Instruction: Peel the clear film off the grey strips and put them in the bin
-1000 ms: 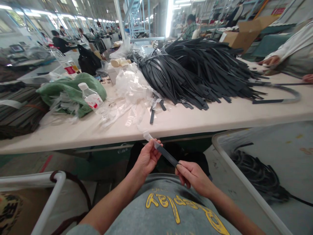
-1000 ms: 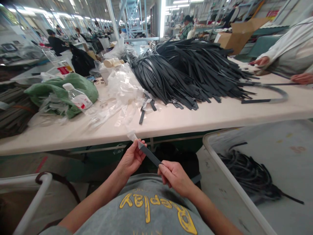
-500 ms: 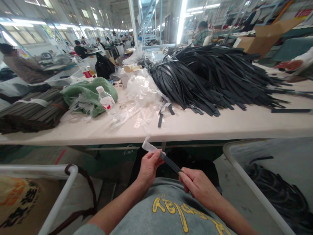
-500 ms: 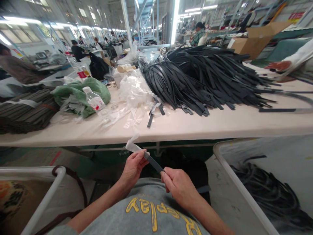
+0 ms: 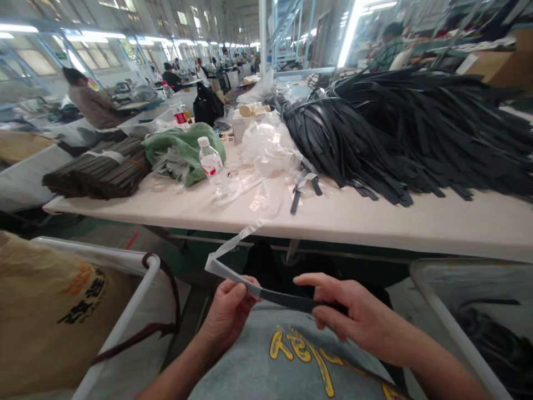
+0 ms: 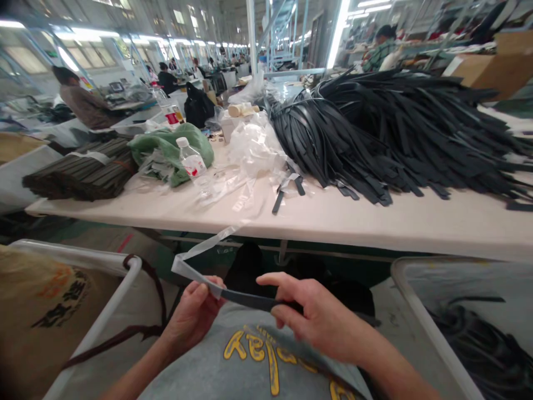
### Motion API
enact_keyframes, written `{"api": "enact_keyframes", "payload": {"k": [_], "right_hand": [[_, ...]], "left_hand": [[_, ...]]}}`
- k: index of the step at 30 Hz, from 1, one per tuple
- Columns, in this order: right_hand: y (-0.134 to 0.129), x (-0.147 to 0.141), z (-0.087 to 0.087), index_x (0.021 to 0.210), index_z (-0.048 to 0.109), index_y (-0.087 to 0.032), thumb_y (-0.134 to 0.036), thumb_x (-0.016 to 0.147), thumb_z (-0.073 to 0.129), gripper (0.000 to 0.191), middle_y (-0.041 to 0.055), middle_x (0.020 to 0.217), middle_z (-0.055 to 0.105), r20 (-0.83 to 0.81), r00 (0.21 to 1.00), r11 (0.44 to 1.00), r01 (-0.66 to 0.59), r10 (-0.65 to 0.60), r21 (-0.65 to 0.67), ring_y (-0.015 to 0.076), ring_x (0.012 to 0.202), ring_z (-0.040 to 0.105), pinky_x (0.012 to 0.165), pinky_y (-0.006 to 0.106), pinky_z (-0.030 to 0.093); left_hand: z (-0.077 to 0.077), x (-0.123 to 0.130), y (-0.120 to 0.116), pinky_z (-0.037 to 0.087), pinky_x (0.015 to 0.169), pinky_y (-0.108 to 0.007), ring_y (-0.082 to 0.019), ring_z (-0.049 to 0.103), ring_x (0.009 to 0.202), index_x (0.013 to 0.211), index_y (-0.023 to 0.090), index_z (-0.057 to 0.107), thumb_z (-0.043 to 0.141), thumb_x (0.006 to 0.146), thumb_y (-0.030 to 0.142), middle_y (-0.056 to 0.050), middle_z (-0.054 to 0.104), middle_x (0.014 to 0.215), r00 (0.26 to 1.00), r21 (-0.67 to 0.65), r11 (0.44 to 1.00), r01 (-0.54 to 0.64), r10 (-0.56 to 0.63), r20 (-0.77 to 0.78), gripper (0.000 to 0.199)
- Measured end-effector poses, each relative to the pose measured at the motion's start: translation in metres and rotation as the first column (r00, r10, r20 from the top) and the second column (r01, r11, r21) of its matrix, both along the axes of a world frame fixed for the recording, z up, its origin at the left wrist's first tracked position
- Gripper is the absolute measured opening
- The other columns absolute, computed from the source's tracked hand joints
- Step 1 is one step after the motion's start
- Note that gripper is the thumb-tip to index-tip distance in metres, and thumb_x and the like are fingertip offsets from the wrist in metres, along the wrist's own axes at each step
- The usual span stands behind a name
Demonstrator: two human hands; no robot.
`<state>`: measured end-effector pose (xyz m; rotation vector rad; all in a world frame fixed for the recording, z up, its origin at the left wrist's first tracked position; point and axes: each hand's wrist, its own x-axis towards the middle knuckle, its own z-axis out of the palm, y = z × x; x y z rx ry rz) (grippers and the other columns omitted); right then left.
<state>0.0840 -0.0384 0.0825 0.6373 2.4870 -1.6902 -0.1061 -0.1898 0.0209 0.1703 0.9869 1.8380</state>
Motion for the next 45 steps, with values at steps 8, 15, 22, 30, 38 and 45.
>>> {"api": "enact_keyframes", "payload": {"k": [8,15,22,30,38,45], "right_hand": [[-0.013,-0.075,-0.003,0.142,0.042,-0.026,-0.018,0.086,0.057,0.059,-0.0038,0.077,0.066,-0.109,0.981,0.982,-0.17,0.16,-0.081,0.0068,0.049,0.053,0.049,0.017,0.042],[-0.019,-0.096,-0.005,0.131,0.054,-0.026,-0.012,0.083,0.053,0.05,-0.0054,0.065,0.065,-0.09,0.98,0.969,-0.158,0.177,0.188,0.01,0.055,0.055,0.055,0.02,0.038],[-0.009,-0.114,-0.031,0.13,0.057,-0.025,-0.018,0.083,0.052,0.048,-0.0008,0.079,0.072,0.103,0.984,0.924,-0.175,0.148,0.339,0.0138,0.061,0.061,0.058,0.023,0.041],[-0.001,-0.106,-0.027,0.128,0.059,-0.031,-0.029,0.086,0.051,0.043,0.0003,0.073,0.072,0.193,0.976,0.825,-0.192,0.103,0.531,0.0175,0.059,0.063,0.055,0.026,0.04],[-0.017,-0.154,-0.068,0.132,0.054,-0.025,-0.028,0.092,0.046,0.041,0.0053,0.088,0.075,0.231,0.956,0.828,-0.275,0.181,0.488,0.0228,0.077,0.07,0.062,0.028,0.043],[0.01,-0.132,-0.052,0.138,0.047,-0.027,-0.029,0.091,0.048,0.047,-0.0013,0.074,0.072,0.206,0.968,0.914,-0.209,0.143,0.347,0.0173,0.065,0.066,0.061,0.026,0.044]], "left_hand": [[0.004,-0.019,-0.033,0.056,0.066,-0.022,-0.012,0.066,0.068,0.07,0.016,0.07,0.09,0.055,0.027,-0.001,0.072,0.075,0.916,-0.118,0.911,-0.395,0.401,0.027,0.028],[-0.02,-0.022,-0.03,0.056,0.053,-0.02,-0.01,0.064,0.057,0.083,0.014,0.07,0.069,0.082,0.016,-0.001,0.071,0.071,0.829,-0.338,0.861,-0.381,0.48,0.287,0.002],[-0.046,-0.037,-0.022,0.058,0.061,-0.022,-0.009,0.066,0.062,0.082,0.012,0.067,0.06,0.087,0.006,-0.002,0.071,0.075,0.752,-0.337,0.834,-0.436,0.543,0.372,0.011],[-0.061,-0.036,-0.011,0.057,0.063,-0.023,-0.011,0.065,0.063,0.079,0.013,0.066,0.07,0.081,0.012,-0.003,0.07,0.072,0.762,-0.347,0.87,-0.35,0.48,0.435,0.004],[-0.076,-0.029,0.002,0.055,0.065,-0.023,-0.013,0.067,0.068,0.078,0.012,0.067,0.079,0.073,0.018,-0.004,0.071,0.075,0.832,-0.242,0.954,-0.176,0.275,0.482,0.015],[-0.077,-0.037,0.007,0.054,0.062,-0.021,-0.009,0.063,0.06,0.078,0.012,0.067,0.072,0.08,0.015,-0.002,0.067,0.068,0.746,-0.342,0.92,-0.191,0.363,0.558,0.006]]}}
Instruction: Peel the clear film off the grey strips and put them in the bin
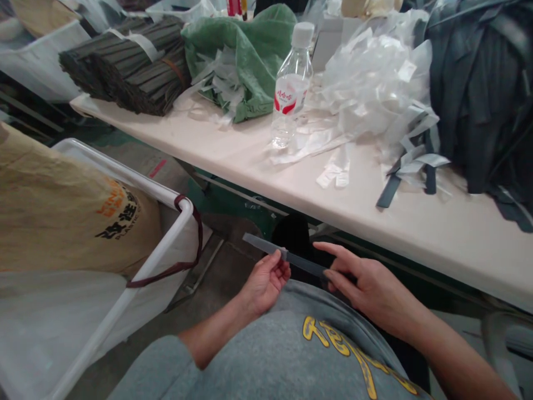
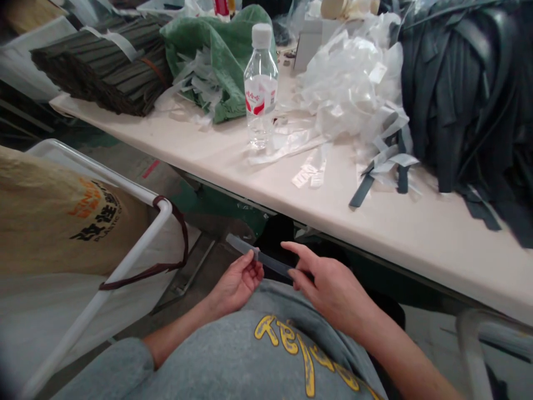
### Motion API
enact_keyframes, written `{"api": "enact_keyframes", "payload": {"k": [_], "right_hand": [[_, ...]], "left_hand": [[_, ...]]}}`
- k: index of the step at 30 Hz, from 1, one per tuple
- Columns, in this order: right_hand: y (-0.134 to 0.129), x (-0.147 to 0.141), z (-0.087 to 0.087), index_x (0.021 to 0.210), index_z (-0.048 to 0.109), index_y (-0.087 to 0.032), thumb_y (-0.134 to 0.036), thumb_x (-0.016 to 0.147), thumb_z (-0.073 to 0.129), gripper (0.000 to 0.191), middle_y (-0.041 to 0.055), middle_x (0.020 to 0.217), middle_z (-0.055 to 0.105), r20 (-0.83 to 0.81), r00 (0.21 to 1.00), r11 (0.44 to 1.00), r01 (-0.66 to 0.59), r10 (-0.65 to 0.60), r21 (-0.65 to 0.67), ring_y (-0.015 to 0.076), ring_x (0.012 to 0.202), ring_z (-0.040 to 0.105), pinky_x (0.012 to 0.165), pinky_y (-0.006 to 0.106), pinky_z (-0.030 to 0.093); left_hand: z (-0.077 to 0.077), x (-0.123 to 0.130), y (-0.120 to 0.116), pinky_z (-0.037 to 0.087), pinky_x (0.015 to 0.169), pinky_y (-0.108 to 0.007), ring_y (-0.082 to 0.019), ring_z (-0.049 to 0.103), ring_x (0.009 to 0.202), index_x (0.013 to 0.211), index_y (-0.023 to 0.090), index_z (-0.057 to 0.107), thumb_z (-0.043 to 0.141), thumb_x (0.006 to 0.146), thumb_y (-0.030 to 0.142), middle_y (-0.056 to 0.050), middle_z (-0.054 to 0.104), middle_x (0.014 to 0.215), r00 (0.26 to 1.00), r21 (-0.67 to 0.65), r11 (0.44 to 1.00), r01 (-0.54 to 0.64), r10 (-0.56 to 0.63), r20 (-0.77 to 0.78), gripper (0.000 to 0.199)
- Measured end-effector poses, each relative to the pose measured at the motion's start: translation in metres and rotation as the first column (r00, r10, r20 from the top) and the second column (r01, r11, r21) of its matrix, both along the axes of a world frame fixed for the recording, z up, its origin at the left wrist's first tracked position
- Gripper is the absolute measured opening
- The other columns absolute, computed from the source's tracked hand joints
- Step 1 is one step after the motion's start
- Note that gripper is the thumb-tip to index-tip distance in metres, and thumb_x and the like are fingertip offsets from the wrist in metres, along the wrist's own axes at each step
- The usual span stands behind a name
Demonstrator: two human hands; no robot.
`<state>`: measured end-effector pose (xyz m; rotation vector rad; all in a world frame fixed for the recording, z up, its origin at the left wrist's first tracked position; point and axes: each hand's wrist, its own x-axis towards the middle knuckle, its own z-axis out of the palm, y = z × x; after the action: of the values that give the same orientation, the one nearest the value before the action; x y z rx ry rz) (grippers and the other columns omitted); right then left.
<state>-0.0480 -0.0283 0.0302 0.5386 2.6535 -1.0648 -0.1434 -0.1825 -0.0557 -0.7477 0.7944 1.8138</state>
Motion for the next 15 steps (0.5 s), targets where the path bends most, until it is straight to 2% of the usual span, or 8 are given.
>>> {"api": "enact_keyframes", "payload": {"k": [3,6,9,11,13,15], "right_hand": [[-0.006,-0.01,-0.012,0.134,0.052,-0.026,-0.028,0.092,0.046,0.043,0.0015,0.079,0.073,0.029,1.0,0.998,-0.007,0.005,0.065,0.0195,0.069,0.068,0.06,0.027,0.043],[-0.008,-0.019,-0.023,0.136,0.05,-0.024,-0.03,0.091,0.048,0.045,0.0038,0.084,0.074,0.035,0.999,0.998,-0.001,-0.001,0.062,0.0214,0.073,0.069,0.062,0.028,0.044],[0.005,-0.007,-0.011,0.138,0.048,-0.026,-0.032,0.089,0.051,0.05,0.0009,0.078,0.072,-0.003,0.999,0.997,0.042,-0.042,-0.065,0.0188,0.067,0.066,0.062,0.027,0.045],[0.014,0.005,0.0,0.137,0.049,-0.026,-0.032,0.088,0.051,0.048,-0.0001,0.072,0.071,-0.014,0.997,0.994,0.072,-0.073,-0.08,0.0176,0.061,0.064,0.06,0.027,0.045],[0.015,0.008,0.002,0.135,0.051,-0.027,-0.031,0.088,0.052,0.048,0.0006,0.074,0.072,-0.004,0.997,0.997,0.071,-0.071,-0.021,0.0181,0.063,0.065,0.059,0.027,0.045],[0.009,0.001,-0.006,0.133,0.053,-0.027,-0.029,0.089,0.052,0.044,0.0021,0.08,0.073,0.028,0.998,0.997,0.048,-0.05,0.057,0.0197,0.069,0.067,0.061,0.027,0.045]], "left_hand": [[-0.003,0.006,0.006,0.055,0.064,-0.022,-0.011,0.065,0.065,0.076,0.012,0.066,0.075,0.077,0.015,-0.004,0.069,0.071,0.993,0.088,0.989,0.117,-0.116,-0.015,0.01],[-0.006,0.004,0.011,0.054,0.066,-0.02,-0.01,0.065,0.065,0.074,0.011,0.066,0.077,0.075,0.014,-0.003,0.068,0.072,0.994,0.103,0.989,0.106,-0.102,-0.037,0.012],[-0.005,-0.006,0.012,0.053,0.061,-0.018,-0.007,0.061,0.058,0.075,0.012,0.066,0.074,0.078,0.014,0.0,0.065,0.066,1.0,0.013,1.0,0.016,-0.016,-0.018,0.009],[-0.003,-0.007,0.012,0.052,0.059,-0.018,-0.006,0.059,0.055,0.075,0.012,0.066,0.072,0.08,0.013,0.001,0.063,0.063,1.0,-0.023,1.0,-0.002,0.002,0.008,0.008],[-0.002,-0.003,0.014,0.052,0.058,-0.019,-0.007,0.06,0.055,0.074,0.012,0.065,0.071,0.08,0.013,0.0,0.063,0.062,0.997,0.001,0.997,0.075,-0.075,0.034,0.009],[-0.001,0.004,0.018,0.053,0.059,-0.02,-0.008,0.061,0.056,0.072,0.012,0.065,0.073,0.079,0.014,-0.001,0.064,0.063,0.985,0.052,0.985,0.165,-0.167,0.032,0.011]]}}
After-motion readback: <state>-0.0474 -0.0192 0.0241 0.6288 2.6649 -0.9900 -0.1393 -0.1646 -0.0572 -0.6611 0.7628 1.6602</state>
